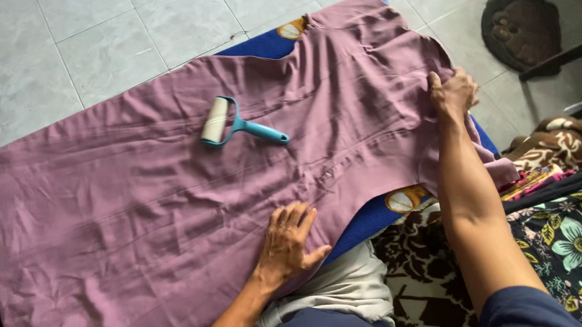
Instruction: The person uses a lint roller to clean a dark floral garment and then a pink long-sleeved shirt laid out on a blue mat. The person smooths the garments with their hands and rolls the lint roller across the surfaces to remove lint.
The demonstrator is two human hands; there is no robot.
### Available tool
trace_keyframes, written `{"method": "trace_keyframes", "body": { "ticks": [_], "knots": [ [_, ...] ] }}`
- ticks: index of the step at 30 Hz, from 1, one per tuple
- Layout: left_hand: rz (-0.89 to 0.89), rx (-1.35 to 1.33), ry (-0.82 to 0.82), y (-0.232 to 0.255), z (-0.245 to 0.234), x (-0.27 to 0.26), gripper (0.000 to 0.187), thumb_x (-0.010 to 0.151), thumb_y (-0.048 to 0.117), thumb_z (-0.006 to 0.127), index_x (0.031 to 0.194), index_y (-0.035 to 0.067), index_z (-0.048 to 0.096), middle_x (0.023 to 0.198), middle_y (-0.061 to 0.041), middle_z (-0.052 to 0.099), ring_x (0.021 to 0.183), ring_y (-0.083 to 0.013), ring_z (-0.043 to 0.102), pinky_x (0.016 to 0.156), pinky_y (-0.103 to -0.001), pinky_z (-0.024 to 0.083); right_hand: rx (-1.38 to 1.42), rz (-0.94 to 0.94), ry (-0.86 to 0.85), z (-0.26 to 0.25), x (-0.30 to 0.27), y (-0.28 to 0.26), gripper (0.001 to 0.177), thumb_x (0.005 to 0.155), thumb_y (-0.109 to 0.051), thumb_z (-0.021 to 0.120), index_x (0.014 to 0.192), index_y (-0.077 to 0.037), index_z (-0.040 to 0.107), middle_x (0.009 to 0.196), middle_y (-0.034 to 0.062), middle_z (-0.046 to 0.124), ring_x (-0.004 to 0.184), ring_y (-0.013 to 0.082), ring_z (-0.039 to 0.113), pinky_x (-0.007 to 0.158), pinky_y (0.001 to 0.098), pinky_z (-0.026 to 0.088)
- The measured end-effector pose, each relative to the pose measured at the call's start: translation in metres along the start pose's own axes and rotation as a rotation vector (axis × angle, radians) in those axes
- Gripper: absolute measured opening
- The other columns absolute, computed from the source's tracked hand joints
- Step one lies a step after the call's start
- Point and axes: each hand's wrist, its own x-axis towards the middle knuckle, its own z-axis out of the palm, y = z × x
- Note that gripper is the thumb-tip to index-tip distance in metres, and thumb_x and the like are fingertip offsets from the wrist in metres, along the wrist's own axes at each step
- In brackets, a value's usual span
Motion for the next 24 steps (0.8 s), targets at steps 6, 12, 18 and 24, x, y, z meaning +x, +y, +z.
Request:
{"method": "trace_keyframes", "body": {
  "ticks": [6,12,18,24],
  "knots": [
    [0.012,0.044,0.039,-0.004,0.022,0.011,0.016,0.090,0.013,0.067,0.100,0.000,0.068,0.093,-0.015,0.065,0.086,-0.0322,0.065,0.077,-0.043,0.052,0.059,-0.205,0.156,0.022,0.036,0.035,0.023,0.098,-0.027,0.074,0.108,-0.008,0.066,0.111,0.0178,0.065,0.105,0.0427,0.063,0.089,0.0549,0.049],
    [0.062,-0.072,0.042,-0.008,0.027,0.024,0.009,0.092,0.013,0.069,0.094,0.004,0.068,0.090,-0.012,0.065,0.083,-0.0303,0.066,0.078,-0.041,0.054,0.064,-0.113,0.069,-0.002,0.045,0.034,0.031,0.092,-0.024,0.079,0.110,-0.003,0.065,0.106,0.0192,0.064,0.095,0.0413,0.065,0.081,0.0529,0.051],
    [-0.120,-0.001,0.092,-0.029,-0.005,0.042,0.029,0.085,0.024,0.074,0.109,0.007,0.072,0.103,-0.012,0.067,0.097,-0.0317,0.063,0.088,-0.046,0.048,-0.065,-0.439,0.357,0.003,0.045,-0.008,0.038,0.072,-0.008,0.072,0.110,-0.004,0.070,0.100,0.0192,0.067,0.096,0.0345,0.067,0.085,0.0500,0.054],
    [-0.114,0.172,-0.029,-0.059,-0.019,0.036,0.070,0.089,0.040,0.068,0.146,0.006,0.049,0.155,-0.018,0.041,0.146,-0.0351,0.034,0.116,-0.055,0.026,0.476,-0.741,-0.317,0.024,-0.005,-0.164,0.037,0.100,-0.017,0.072,0.135,-0.014,0.066,0.135,0.0155,0.066,0.090,0.0275,0.073,0.088,0.0413,0.060]
  ]
}}
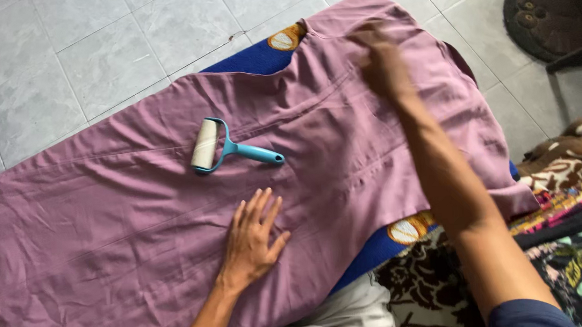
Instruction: The person uses a lint roller to clean a dark floral garment and then a pink long-sleeved shirt laid out on a blue mat. The person smooths the garments with their hands and rolls the lint roller across the surfaces to remove lint.
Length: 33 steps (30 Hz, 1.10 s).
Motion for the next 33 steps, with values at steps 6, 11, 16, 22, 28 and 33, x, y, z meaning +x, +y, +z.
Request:
{"method": "trace_keyframes", "body": {
  "ticks": [6,11,16,22,28,33],
  "knots": [
    [-0.027,0.020,-0.112,-0.005,0.003,-0.003,0.080,0.089,0.045,0.065,0.155,0.008,0.039,0.165,-0.016,0.027,0.154,-0.0341,0.020,0.121,-0.062,0.010,-0.155,-0.375,-0.211,0.086,0.053,-0.059,0.021,0.093,-0.027,0.079,0.107,-0.012,0.075,0.120,0.0132,0.067,0.098,0.0328,0.068,0.084,0.0460,0.057],
    [-0.067,-0.021,-0.136,-0.007,-0.002,0.009,0.083,0.086,0.047,0.067,0.154,0.006,0.039,0.165,-0.019,0.025,0.154,-0.0352,0.018,0.121,-0.062,0.009,-0.202,-0.246,-0.135,0.106,0.094,-0.045,0.019,0.095,-0.027,0.080,0.097,-0.009,0.074,0.103,0.0101,0.068,0.095,0.0306,0.068,0.081,0.0441,0.057],
    [0.001,-0.044,-0.127,-0.004,-0.003,0.020,0.095,0.078,0.051,0.073,0.153,0.004,0.038,0.163,-0.024,0.023,0.153,-0.0382,0.015,0.119,-0.064,0.007,0.023,-0.121,-0.237,0.089,0.105,-0.051,0.040,0.077,-0.022,0.089,0.105,-0.003,0.069,0.107,0.0151,0.062,0.087,0.0256,0.067,0.072,0.0378,0.059],
    [0.111,-0.104,-0.183,0.005,0.008,0.031,0.096,0.078,0.052,0.073,0.155,0.007,0.038,0.165,-0.021,0.023,0.154,-0.0363,0.015,0.120,-0.062,0.006,-0.288,0.075,0.245,0.053,0.120,0.050,0.035,0.093,-0.009,0.078,0.125,-0.003,0.065,0.117,0.0164,0.060,0.088,0.0250,0.064,0.071,0.0374,0.059],
    [0.215,-0.135,-0.198,0.016,0.022,0.040,0.095,0.084,0.051,0.071,0.160,0.006,0.036,0.169,-0.018,0.024,0.157,-0.0345,0.017,0.125,-0.058,0.007,-0.372,0.396,0.095,0.018,0.128,0.150,0.037,0.089,-0.022,0.084,0.114,0.000,0.066,0.112,0.0199,0.057,0.100,0.0282,0.061,0.083,0.0386,0.059],
    [0.211,-0.131,-0.205,0.015,0.023,0.041,0.095,0.082,0.051,0.072,0.158,0.006,0.037,0.168,-0.017,0.027,0.156,-0.0348,0.018,0.123,-0.061,0.007,-0.149,0.575,0.146,0.014,0.138,0.160,0.021,0.094,-0.021,0.078,0.101,-0.003,0.070,0.101,0.0140,0.071,0.091,0.0202,0.070,0.083,0.0358,0.060]
  ]
}}
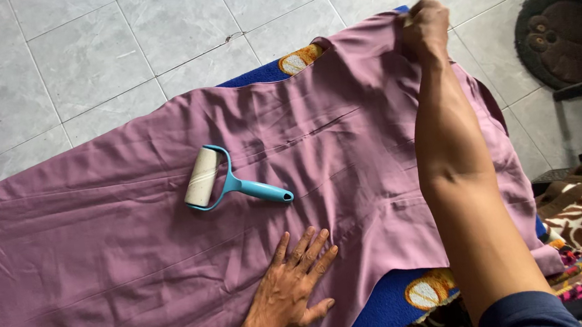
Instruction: The person uses a lint roller to clean a dark floral garment and then a pink long-sleeved shirt laid out on a blue mat. The person smooths the garments with their hands and rolls the lint roller across the surfaces to remove lint.
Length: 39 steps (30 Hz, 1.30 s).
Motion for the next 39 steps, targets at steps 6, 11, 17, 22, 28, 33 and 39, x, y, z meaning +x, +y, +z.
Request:
{"method": "trace_keyframes", "body": {
  "ticks": [6,11,17,22,28,33,39],
  "knots": [
    [-0.063,0.007,0.036,0.008,0.002,-0.001,0.096,0.078,0.048,0.077,0.157,0.008,0.040,0.166,-0.017,0.030,0.155,-0.0369,0.021,0.121,-0.062,0.011,-0.026,-0.167,0.493,0.028,0.015,0.032,0.019,0.095,-0.016,0.082,0.094,-0.001,0.070,0.096,0.0175,0.073,0.087,0.0271,0.070,0.078,0.0418,0.058],
    [-0.068,0.010,0.038,0.011,0.000,0.001,0.098,0.076,0.052,0.076,0.155,0.007,0.040,0.165,-0.019,0.029,0.154,-0.0375,0.019,0.120,-0.064,0.009,0.205,-0.071,0.187,0.005,0.007,0.032,0.038,0.091,-0.017,0.079,0.123,-0.005,0.062,0.121,0.0142,0.066,0.105,0.0253,0.070,0.087,0.0384,0.063],
    [0.006,-0.014,0.012,0.029,0.012,0.003,0.099,0.078,0.055,0.074,0.156,0.003,0.041,0.166,-0.023,0.027,0.157,-0.0375,0.017,0.122,-0.064,0.007,-0.106,-0.853,0.157,-0.061,-0.118,-0.001,0.046,0.088,-0.008,0.086,0.127,-0.003,0.062,0.132,0.0303,0.057,0.118,0.0414,0.062,0.097,0.0456,0.058],
    [0.062,-0.069,-0.027,0.057,0.035,0.005,0.097,0.079,0.054,0.072,0.151,-0.003,0.042,0.164,-0.027,0.029,0.156,-0.0410,0.019,0.124,-0.060,0.010,-0.142,-0.548,-0.192,-0.131,-0.214,0.033,0.029,0.089,-0.021,0.087,0.112,-0.008,0.074,0.099,0.0112,0.070,0.093,0.0255,0.068,0.085,0.0405,0.055],
    [0.007,0.010,0.092,0.069,0.042,0.013,0.074,0.086,0.042,0.071,0.142,-0.003,0.052,0.155,-0.026,0.041,0.149,-0.0404,0.030,0.121,-0.057,0.021,-0.265,-0.491,-0.595,-0.222,-0.313,0.075,0.052,0.059,-0.030,0.092,0.104,-0.011,0.076,0.099,0.0063,0.074,0.092,0.0234,0.071,0.082,0.0379,0.058],
    [-0.037,0.073,0.158,0.082,0.042,0.019,0.042,0.089,0.023,0.069,0.122,-0.001,0.062,0.114,-0.018,0.060,0.111,-0.0338,0.055,0.094,-0.047,0.043,-0.434,-0.440,-0.530,-0.265,-0.365,0.089,0.043,0.064,-0.034,0.090,0.097,-0.013,0.073,0.102,0.0107,0.070,0.097,0.0316,0.069,0.083,0.0419,0.055],
    [0.119,0.181,0.266,0.081,0.059,0.027,0.010,0.083,0.002,0.061,0.093,0.003,0.063,0.089,-0.012,0.061,0.087,-0.0273,0.064,0.072,-0.040,0.052,-0.478,-0.168,-0.504,-0.281,-0.372,0.126,0.017,0.087,-0.018,0.073,0.104,-0.016,0.071,0.108,0.0046,0.075,0.098,0.0257,0.074,0.086,0.0395,0.059]
  ]
}}
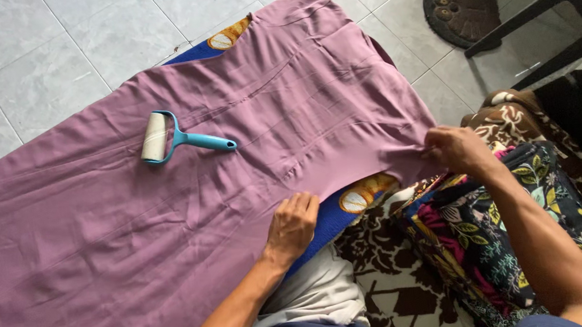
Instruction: The person uses a lint roller to clean a dark floral garment and then a pink long-sleeved shirt laid out on a blue mat. The person smooths the garments with their hands and rolls the lint roller across the surfaces to remove lint.
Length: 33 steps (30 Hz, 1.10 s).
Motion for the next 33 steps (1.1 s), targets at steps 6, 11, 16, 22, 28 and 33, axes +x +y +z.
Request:
{"method": "trace_keyframes", "body": {
  "ticks": [6,11,16,22,28,33],
  "knots": [
    [-0.046,-0.099,-0.021,0.017,0.010,-0.004,0.012,0.081,0.004,0.064,0.092,0.005,0.062,0.090,-0.013,0.062,0.087,-0.0310,0.066,0.071,-0.043,0.053,0.009,0.115,-0.025,0.006,0.021,0.031,0.025,0.089,-0.028,0.078,0.109,-0.013,0.075,0.113,0.0113,0.075,0.099,0.0246,0.073,0.086,0.0390,0.060],
    [-0.132,-0.187,-0.100,0.016,-0.022,-0.021,0.030,0.082,0.018,0.076,0.104,0.003,0.063,0.094,-0.016,0.060,0.088,-0.0346,0.065,0.075,-0.046,0.053,0.155,0.138,0.227,0.027,0.049,0.062,0.076,0.091,-0.045,0.085,0.136,0.008,0.056,0.108,0.0321,0.066,0.095,0.0336,0.065,0.082,0.0436,0.051],
    [-0.218,-0.203,-0.120,0.007,-0.068,-0.081,0.054,0.075,0.029,0.084,0.119,0.005,0.064,0.102,-0.016,0.062,0.090,-0.0355,0.065,0.080,-0.045,0.054,0.335,0.524,0.147,0.025,0.049,0.060,0.047,0.087,-0.042,0.081,0.109,-0.001,0.078,0.096,0.0142,0.077,0.087,0.0284,0.069,0.069,0.0456,0.053],
    [-0.321,-0.124,0.006,-0.004,-0.096,-0.168,0.047,0.074,0.035,0.085,0.110,0.008,0.070,0.096,-0.011,0.064,0.088,-0.0313,0.064,0.080,-0.045,0.050,-0.397,0.143,0.641,0.025,0.050,0.015,0.019,0.092,-0.020,0.077,0.102,-0.004,0.071,0.103,0.0196,0.069,0.095,0.0309,0.066,0.075,0.0436,0.052],
    [-0.932,0.414,0.542,-0.040,-0.116,-0.279,0.035,0.088,0.034,0.075,0.114,0.012,0.070,0.116,-0.013,0.062,0.113,-0.0344,0.057,0.099,-0.050,0.045,0.137,-0.658,0.513,0.048,0.027,-0.189,0.029,0.096,-0.022,0.075,0.117,-0.002,0.070,0.115,0.0192,0.067,0.107,0.0377,0.064,0.093,0.0467,0.052],
    [-1.556,0.913,0.589,-0.089,-0.137,-0.395,0.075,0.094,0.055,0.069,0.145,0.003,0.050,0.149,-0.024,0.040,0.138,-0.0413,0.035,0.102,-0.066,0.035,0.231,-1.055,0.190,0.124,-0.025,-0.365,0.053,0.082,-0.028,0.082,0.130,-0.012,0.067,0.140,0.0196,0.057,0.130,0.0415,0.052,0.106,0.0523,0.043]
  ]
}}
